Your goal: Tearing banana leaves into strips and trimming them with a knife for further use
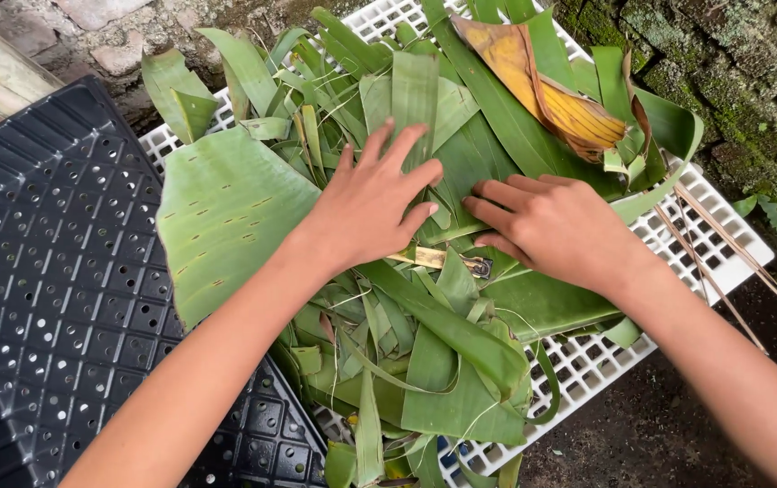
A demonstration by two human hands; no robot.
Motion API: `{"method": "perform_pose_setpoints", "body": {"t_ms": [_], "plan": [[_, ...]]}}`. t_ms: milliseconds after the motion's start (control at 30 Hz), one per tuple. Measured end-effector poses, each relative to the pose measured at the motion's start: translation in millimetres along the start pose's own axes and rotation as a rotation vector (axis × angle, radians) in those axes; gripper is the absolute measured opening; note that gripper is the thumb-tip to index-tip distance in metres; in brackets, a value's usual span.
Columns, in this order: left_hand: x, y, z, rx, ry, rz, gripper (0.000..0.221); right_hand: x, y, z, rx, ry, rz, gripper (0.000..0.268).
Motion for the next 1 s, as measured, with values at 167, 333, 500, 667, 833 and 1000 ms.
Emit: {"method": "perform_pose_setpoints", "body": {"t_ms": [167,333,500,667,833,1000], "plan": [[14.0,5.0,-1.0,-0.071,0.016,-0.026,0.042,-2.9,-0.3,-0.2,-0.002,-0.06,0.025,0.023],[22.7,-6.9,7.5,-0.112,0.005,0.005,0.048,16.1,23.9,-14.4,0.281,-0.214,0.269,0.021],[36.4,-28.5,18.1,-0.102,0.012,0.115,0.042,29.2,-11.6,-12.9,0.298,-0.115,0.453,0.028],[43.9,-37.3,23.2,-0.091,-0.047,0.139,0.035,53.8,-55.9,-30.8,0.22,-0.126,0.605,0.019],[50.5,-18.0,5.5,-0.048,-0.22,0.058,0.03,67.7,-92.9,-42.6,0.217,-0.147,0.631,0.022],[56.3,-11.9,0.9,-0.117,-0.268,0.114,0.024,103.0,-115.0,-23.7,-0.051,-0.04,0.836,0.014]]}}
Point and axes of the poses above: each hand's wrist, its own x-axis away from the middle knuckle, its own y-axis out of the palm, z = x × y, the point moved 8 cm from there along -x, towards the middle knuckle, and after that the axes turned 14 degrees about y, right-handed, at the moved point
